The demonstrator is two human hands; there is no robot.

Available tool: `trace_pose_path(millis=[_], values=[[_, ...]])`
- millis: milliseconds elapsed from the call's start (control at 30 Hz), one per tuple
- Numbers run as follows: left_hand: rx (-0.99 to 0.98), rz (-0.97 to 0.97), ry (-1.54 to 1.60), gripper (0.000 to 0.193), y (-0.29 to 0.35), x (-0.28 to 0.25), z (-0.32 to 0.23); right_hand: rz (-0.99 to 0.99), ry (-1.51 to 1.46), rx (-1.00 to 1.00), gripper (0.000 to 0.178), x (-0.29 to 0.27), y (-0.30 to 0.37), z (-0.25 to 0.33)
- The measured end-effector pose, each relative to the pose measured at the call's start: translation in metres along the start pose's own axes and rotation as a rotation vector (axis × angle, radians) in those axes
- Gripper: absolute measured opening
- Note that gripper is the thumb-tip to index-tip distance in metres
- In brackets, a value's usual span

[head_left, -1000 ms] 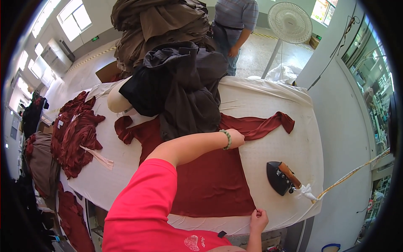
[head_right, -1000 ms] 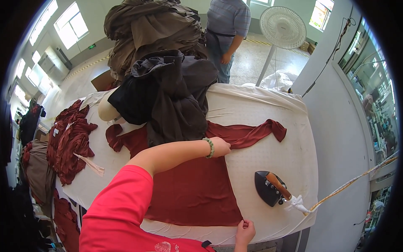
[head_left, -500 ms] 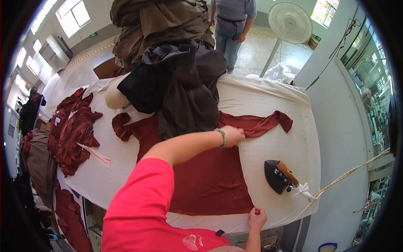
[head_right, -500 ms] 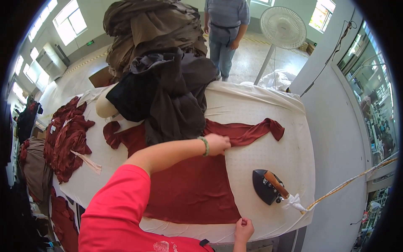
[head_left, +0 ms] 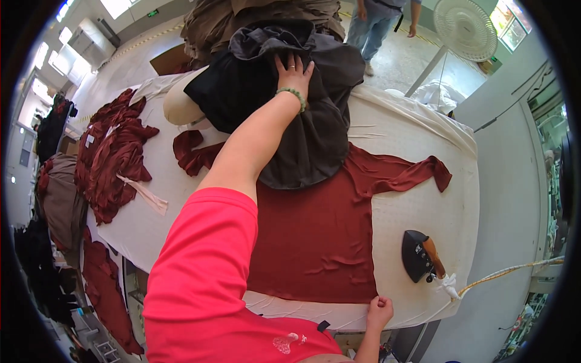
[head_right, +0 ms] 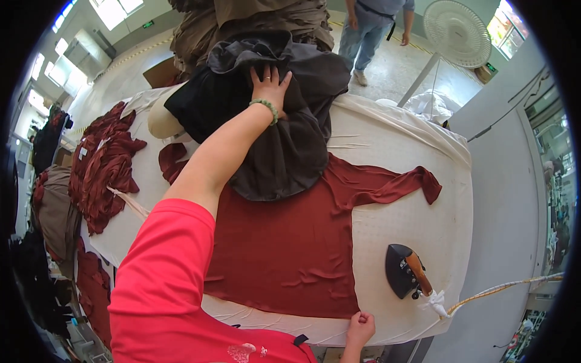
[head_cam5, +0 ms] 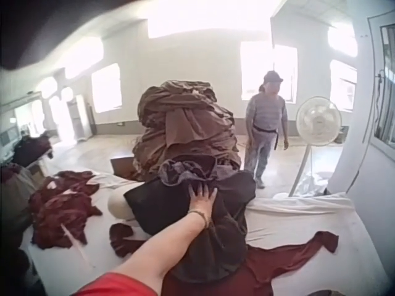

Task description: Ironing a maroon shirt on a professional work table.

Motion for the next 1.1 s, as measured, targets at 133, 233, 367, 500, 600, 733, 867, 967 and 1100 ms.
trace_pose_path(millis=[133, 233, 367, 500, 600, 733, 867, 967, 1100], values=[[-0.012, -0.337, -0.111, 0.067, 0.000, 0.052, 0.022, 0.005, 0.023, 0.018, 0.015, -0.001, -0.002, -0.007], [0.045, -0.534, -0.074, 0.057, -0.008, 0.068, 0.044, 0.031, 0.023, 0.071, 0.015, -0.001, -0.004, -0.013], [0.121, -0.491, 0.097, 0.043, -0.010, 0.047, 0.061, 0.027, 0.018, 0.049, 0.014, -0.001, -0.004, -0.011], [0.112, -0.306, 0.308, 0.043, -0.003, 0.010, 0.083, 0.065, -0.078, 0.047, 0.013, -0.003, -0.001, 0.000], [0.020, -0.298, 0.501, 0.037, -0.015, -0.007, 0.118, 0.087, -0.078, 0.092, 0.012, -0.004, -0.001, 0.006], [-0.203, -0.601, 0.666, 0.040, -0.060, -0.014, 0.213, 0.130, -0.114, 0.173, 0.012, -0.005, -0.005, 0.006], [-0.589, -0.685, 0.642, 0.042, -0.096, -0.013, 0.336, 0.118, -0.130, 0.134, 0.012, -0.005, -0.005, -0.001], [-0.929, -0.834, 0.614, 0.053, -0.088, -0.032, 0.416, 0.118, -0.159, 0.149, 0.012, -0.006, -0.003, -0.006], [-1.045, -0.973, 0.562, 0.047, -0.032, -0.066, 0.478, 0.118, -0.163, 0.164, 0.011, -0.008, -0.002, -0.008]])
Point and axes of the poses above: each hand's wrist, its own y-axis away from the middle knuckle, its own x-axis out of the palm, z = x × y, the point moved 1 cm from there along -y, towards the middle knuckle, and after that the axes turned 6 degrees about -y, right-handed, at the moved point
